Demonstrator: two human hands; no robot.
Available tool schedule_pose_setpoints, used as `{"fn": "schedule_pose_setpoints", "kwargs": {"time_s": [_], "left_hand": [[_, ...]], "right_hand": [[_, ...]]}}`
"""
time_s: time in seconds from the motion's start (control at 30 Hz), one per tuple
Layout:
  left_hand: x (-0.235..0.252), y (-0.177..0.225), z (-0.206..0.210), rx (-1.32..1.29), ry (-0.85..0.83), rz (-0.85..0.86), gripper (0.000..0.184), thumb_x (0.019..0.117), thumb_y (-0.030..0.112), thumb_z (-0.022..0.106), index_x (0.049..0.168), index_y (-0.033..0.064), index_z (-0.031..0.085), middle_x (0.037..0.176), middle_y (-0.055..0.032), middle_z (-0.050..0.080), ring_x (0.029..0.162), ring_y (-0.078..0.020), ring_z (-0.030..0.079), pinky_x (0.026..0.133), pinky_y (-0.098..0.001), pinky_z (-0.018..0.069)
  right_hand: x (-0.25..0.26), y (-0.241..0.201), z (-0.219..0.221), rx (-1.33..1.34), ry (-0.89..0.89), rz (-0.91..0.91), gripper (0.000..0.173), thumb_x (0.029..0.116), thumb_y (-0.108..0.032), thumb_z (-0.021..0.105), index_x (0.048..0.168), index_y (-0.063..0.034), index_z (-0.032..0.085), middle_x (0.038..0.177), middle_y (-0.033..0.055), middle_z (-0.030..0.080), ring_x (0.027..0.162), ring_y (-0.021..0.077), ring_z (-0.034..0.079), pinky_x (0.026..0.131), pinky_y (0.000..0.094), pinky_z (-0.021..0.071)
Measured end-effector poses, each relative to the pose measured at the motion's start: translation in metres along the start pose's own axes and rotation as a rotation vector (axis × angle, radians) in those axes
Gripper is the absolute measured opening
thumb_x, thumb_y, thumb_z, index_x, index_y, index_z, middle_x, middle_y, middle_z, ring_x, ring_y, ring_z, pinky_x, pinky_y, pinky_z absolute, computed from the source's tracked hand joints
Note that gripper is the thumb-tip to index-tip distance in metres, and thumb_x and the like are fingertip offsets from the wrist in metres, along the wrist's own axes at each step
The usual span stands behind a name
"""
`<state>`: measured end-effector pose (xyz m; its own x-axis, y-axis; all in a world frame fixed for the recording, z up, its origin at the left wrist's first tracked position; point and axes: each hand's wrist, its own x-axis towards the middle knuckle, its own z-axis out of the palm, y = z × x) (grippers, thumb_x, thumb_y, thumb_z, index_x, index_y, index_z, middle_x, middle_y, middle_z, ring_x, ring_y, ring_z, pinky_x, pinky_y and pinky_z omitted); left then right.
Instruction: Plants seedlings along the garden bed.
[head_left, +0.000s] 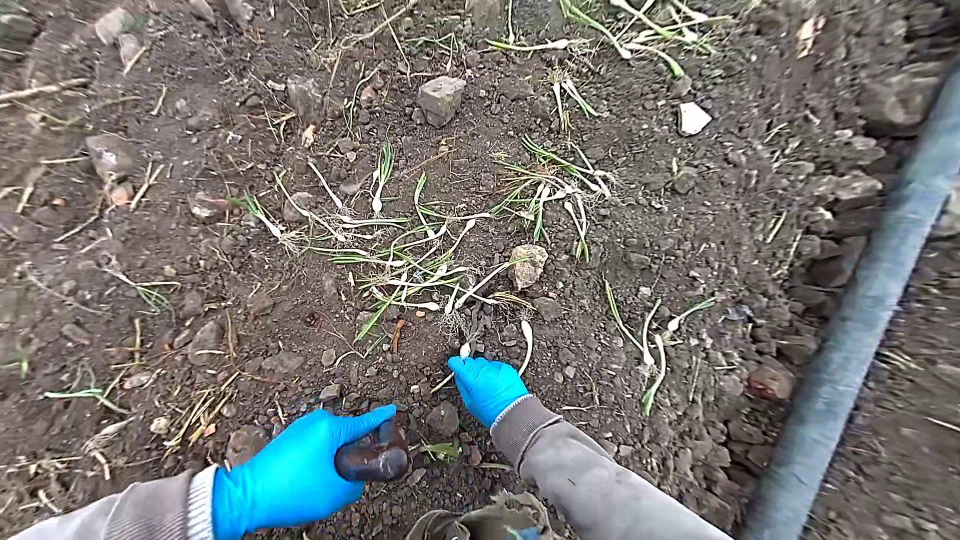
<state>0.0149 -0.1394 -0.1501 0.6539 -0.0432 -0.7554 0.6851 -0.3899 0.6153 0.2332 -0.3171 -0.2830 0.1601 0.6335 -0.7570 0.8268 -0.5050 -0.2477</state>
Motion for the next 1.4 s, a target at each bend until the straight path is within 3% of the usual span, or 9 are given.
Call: {"fn": "schedule_pose_setpoints", "kwargs": {"time_s": [0.23, 0.3, 0.4, 0.5, 0.77, 1.0, 1.1, 1.23, 1.4], "left_hand": [[-0.002, 0.012, 0.019, 0.102, -0.012, -0.014, 0.080, 0.0871, 0.029, 0.073, 0.160, 0.0285, 0.039, 0.086, -0.0191, 0.071, 0.082, -0.0375, 0.069, 0.076, -0.0602, 0.0523], [-0.004, 0.018, 0.025, 0.070, 0.003, -0.046, 0.080, 0.0878, 0.030, 0.073, 0.160, 0.0273, 0.038, 0.088, -0.0200, 0.072, 0.084, -0.0386, 0.069, 0.077, -0.0613, 0.0517], [-0.005, 0.025, 0.033, 0.071, 0.008, -0.084, 0.082, 0.0875, 0.031, 0.072, 0.161, 0.0247, 0.037, 0.086, -0.0203, 0.071, 0.083, -0.0392, 0.068, 0.077, -0.0615, 0.0508], [0.002, 0.040, 0.037, 0.110, -0.017, -0.128, 0.082, 0.0887, 0.033, 0.070, 0.162, 0.0251, 0.034, 0.089, -0.0207, 0.071, 0.086, -0.0401, 0.068, 0.079, -0.0621, 0.0506], [0.020, 0.056, 0.030, 0.023, 0.077, -0.168, 0.069, 0.0951, 0.041, 0.063, 0.158, 0.0247, 0.042, 0.119, -0.0191, 0.071, 0.111, -0.0382, 0.067, 0.094, -0.0633, 0.0498], [0.037, 0.061, 0.028, 0.064, 0.063, -0.169, 0.071, 0.0902, 0.034, 0.068, 0.156, 0.0213, 0.045, 0.125, -0.0195, 0.068, 0.116, -0.0400, 0.065, 0.094, -0.0678, 0.0491], [0.033, 0.065, 0.007, 0.123, 0.000, -0.114, 0.066, 0.0902, 0.028, 0.070, 0.153, 0.0182, 0.050, 0.123, -0.0224, 0.068, 0.116, -0.0431, 0.064, 0.093, -0.0707, 0.0478], [-0.022, 0.111, -0.070, 0.186, -0.051, 0.037, 0.056, 0.0906, 0.014, 0.072, 0.145, 0.0136, 0.058, 0.110, -0.0218, 0.070, 0.103, -0.0389, 0.067, 0.086, -0.0639, 0.0512], [-0.124, 0.147, -0.156, 0.229, 0.153, 0.023, 0.052, 0.0854, 0.006, 0.074, 0.134, 0.0224, 0.069, 0.090, 0.0039, 0.072, 0.076, -0.0064, 0.064, 0.067, -0.0313, 0.0551]], "right_hand": [[-0.011, -0.005, 0.003, 0.096, 0.584, -0.496, 0.036, 0.0958, -0.018, 0.052, 0.123, -0.0092, 0.074, 0.128, 0.0140, 0.072, 0.109, 0.0321, 0.073, 0.086, 0.0496, 0.0598], [0.003, -0.007, -0.019, 0.086, 0.544, -0.360, 0.032, 0.0964, -0.013, 0.058, 0.124, -0.0082, 0.074, 0.118, 0.0154, 0.073, 0.103, 0.0329, 0.072, 0.084, 0.0492, 0.0600], [0.028, -0.007, -0.077, -0.018, 0.172, -0.053, 0.052, 0.0976, -0.001, 0.060, 0.148, -0.0121, 0.056, 0.140, 0.0187, 0.058, 0.114, 0.0403, 0.066, 0.090, 0.0548, 0.0568], [0.050, 0.004, -0.102, -0.137, 0.038, -0.025, 0.047, 0.0969, 0.006, 0.057, 0.141, -0.0093, 0.058, 0.148, 0.0181, 0.051, 0.114, 0.0422, 0.066, 0.089, 0.0577, 0.0575], [0.048, 0.002, -0.142, 0.015, 0.182, -0.125, 0.033, 0.1066, -0.040, 0.056, 0.123, -0.0164, 0.072, 0.133, 0.0116, 0.065, 0.111, 0.0366, 0.068, 0.090, 0.0612, 0.0545], [-0.009, -0.007, -0.243, 0.017, 0.557, -0.189, 0.035, 0.1075, -0.010, 0.051, 0.137, -0.0177, 0.067, 0.132, 0.0152, 0.066, 0.101, 0.0438, 0.071, 0.080, 0.0677, 0.0544], [-0.016, -0.027, -0.268, -0.007, 0.557, -0.174, 0.032, 0.1081, -0.019, 0.054, 0.136, -0.0238, 0.068, 0.128, 0.0140, 0.071, 0.107, 0.0427, 0.071, 0.085, 0.0683, 0.0527], [-0.020, -0.062, -0.258, 0.023, 0.398, -0.171, 0.023, 0.1073, -0.022, 0.055, 0.124, -0.0188, 0.072, 0.124, 0.0141, 0.072, 0.114, 0.0410, 0.068, 0.091, 0.0672, 0.0513], [-0.017, -0.108, -0.198, -0.078, 0.047, -0.247, 0.022, 0.1024, -0.019, 0.061, 0.121, -0.0171, 0.073, 0.131, 0.0138, 0.067, 0.116, 0.0396, 0.066, 0.091, 0.0657, 0.0528]]}}
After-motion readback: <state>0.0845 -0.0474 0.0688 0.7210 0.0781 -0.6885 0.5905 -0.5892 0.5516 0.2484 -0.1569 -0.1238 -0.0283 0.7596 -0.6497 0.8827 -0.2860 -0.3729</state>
